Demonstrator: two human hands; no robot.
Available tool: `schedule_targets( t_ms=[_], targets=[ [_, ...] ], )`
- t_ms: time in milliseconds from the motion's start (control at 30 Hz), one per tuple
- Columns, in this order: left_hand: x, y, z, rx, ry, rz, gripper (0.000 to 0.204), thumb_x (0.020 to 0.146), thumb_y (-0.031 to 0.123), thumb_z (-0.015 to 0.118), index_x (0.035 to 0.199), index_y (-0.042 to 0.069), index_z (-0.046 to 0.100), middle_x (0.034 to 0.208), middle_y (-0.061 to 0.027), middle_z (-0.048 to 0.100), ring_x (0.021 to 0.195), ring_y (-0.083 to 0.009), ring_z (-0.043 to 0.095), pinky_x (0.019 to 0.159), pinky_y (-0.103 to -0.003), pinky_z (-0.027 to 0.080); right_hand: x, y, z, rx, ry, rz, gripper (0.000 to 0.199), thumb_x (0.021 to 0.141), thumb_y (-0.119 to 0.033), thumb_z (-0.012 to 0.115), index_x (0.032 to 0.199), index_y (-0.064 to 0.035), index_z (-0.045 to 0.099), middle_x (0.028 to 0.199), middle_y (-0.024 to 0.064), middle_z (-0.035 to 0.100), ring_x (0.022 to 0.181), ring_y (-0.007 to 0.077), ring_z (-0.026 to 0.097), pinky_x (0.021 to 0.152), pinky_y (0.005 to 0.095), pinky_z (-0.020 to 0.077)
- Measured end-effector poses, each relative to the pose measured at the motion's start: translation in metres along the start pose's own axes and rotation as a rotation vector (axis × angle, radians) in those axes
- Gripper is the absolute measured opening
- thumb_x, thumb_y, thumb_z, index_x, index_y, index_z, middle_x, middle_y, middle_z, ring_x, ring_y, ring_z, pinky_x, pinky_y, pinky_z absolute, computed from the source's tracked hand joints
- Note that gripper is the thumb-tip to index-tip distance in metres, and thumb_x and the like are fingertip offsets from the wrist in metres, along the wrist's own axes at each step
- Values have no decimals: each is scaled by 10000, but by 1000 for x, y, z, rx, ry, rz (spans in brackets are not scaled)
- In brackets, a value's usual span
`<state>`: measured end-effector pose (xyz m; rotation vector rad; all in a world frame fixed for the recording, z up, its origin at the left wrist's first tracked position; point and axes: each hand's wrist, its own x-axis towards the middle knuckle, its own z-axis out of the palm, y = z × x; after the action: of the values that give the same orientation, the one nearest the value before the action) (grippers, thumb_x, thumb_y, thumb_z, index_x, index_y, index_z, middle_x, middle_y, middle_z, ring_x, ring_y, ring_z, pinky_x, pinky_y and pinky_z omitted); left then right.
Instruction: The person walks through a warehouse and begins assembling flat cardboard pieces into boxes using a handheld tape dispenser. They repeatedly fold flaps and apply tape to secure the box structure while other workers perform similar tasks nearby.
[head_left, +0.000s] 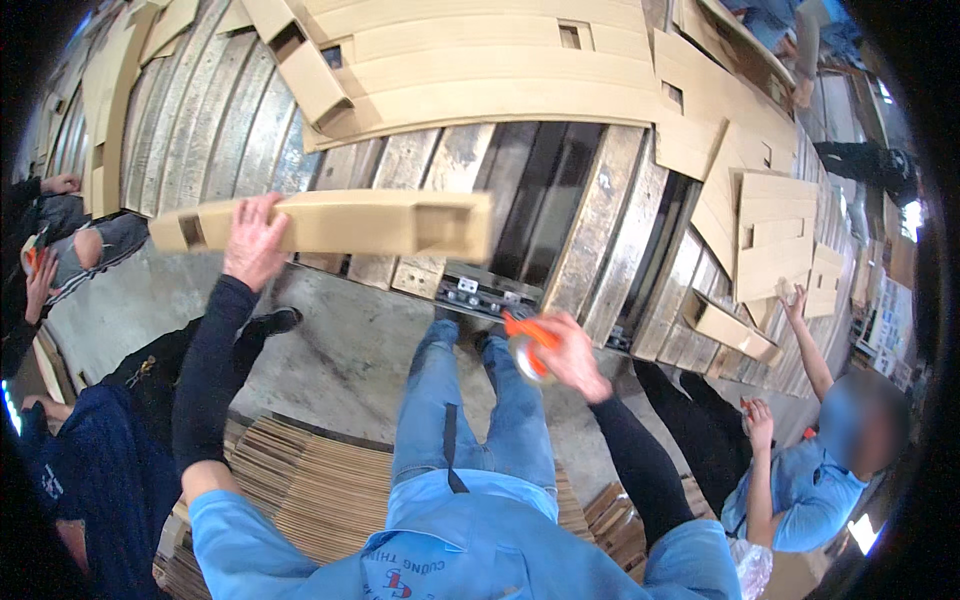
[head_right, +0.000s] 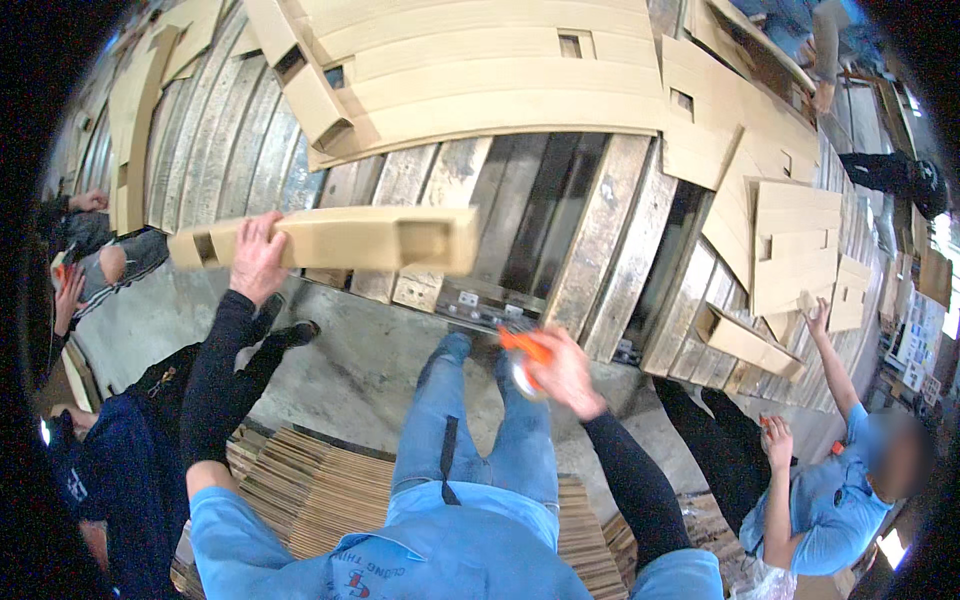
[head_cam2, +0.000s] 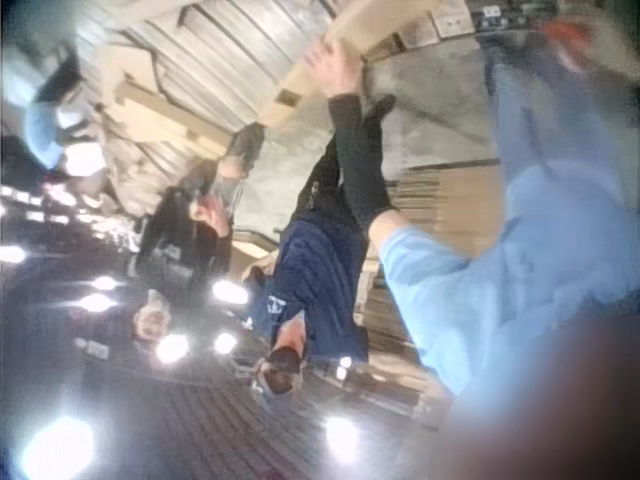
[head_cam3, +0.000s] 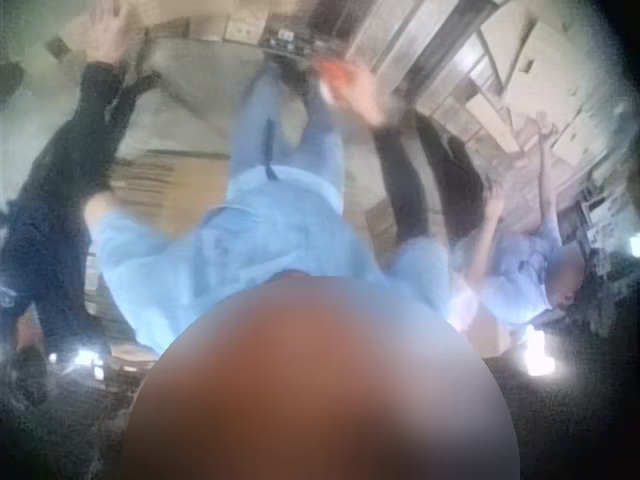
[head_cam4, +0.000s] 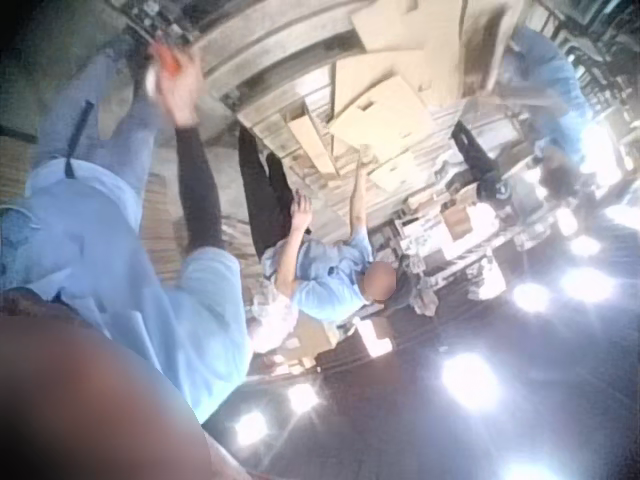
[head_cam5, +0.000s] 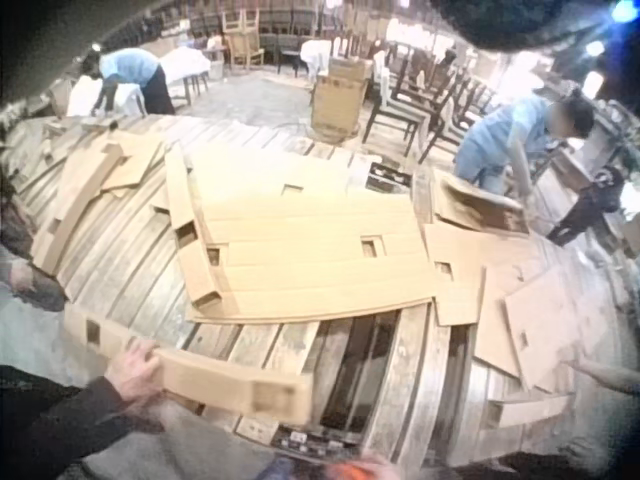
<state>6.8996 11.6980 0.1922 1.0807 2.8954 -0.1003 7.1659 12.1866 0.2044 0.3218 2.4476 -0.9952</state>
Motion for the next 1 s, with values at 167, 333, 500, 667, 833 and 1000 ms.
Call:
schedule_targets(
  t_ms=[167, 333, 500, 667, 833, 1000],
  targets=[
    [24, -94, -37, 459, -229, -307, 589, 690, 66, 758, 1251, 96, 580, 1541, -178, 405, 1458, -357, 359, 1178, -598, 282, -68, 69, -11, 40, 6, 274, 466, 732, -142, 710, 1196, -118, 735, 1253, 142, 649, 1174, 320, 631, 1034, 394, 501],
    [126, -21, 12, -93, -60, -20, 575, 733, 154, 783, 1276, 128, 593, 1580, -193, 343, 1479, -397, 309, 1183, -575, 289, -81, 97, 17, 268, 240, 289, 496, 712, -81, 690, 1199, 6, 706, 1262, 201, 642, 1185, 336, 626, 1065, 377, 472],
    [267, 125, 26, 20, -157, 34, 828, 653, 491, 859, 1312, 82, 570, 1633, -246, 204, 1500, -447, 227, 1166, -649, 263, -83, 98, 53, 629, 330, 403, 522, 699, -26, 719, 1217, 31, 685, 1259, 183, 650, 1205, 297, 611, 1069, 365, 464],
    [353, 124, 65, -8, -279, -37, 1089, 555, 677, 826, 1451, 165, 481, 1644, -277, 136, 1514, -484, 163, 1119, -748, 212, -102, 91, 55, 589, 273, 408, 519, 709, -25, 720, 1224, 23, 687, 1280, 193, 638, 1250, 298, 590, 1085, 367, 457],
    [402, 156, 49, 66, -353, 15, 1103, 553, 649, 843, 1470, 167, 464, 1640, -320, 81, 1495, -546, 152, 1077, -741, 312, -125, 127, 73, 574, 298, 529, 501, 709, -21, 716, 1209, 12, 703, 1270, 203, 631, 1219, 315, 607, 1074, 377, 471],
    [414, 161, 40, 40, -367, 103, 1023, 572, 572, 855, 1425, 135, 494, 1589, -368, 174, 1413, -566, 312, 1084, -606, 426, -120, 149, 75, 617, 338, 541, 506, 706, -13, 706, 1212, 5, 705, 1291, 202, 621, 1215, 310, 607, 1064, 378, 478]
  ],
)
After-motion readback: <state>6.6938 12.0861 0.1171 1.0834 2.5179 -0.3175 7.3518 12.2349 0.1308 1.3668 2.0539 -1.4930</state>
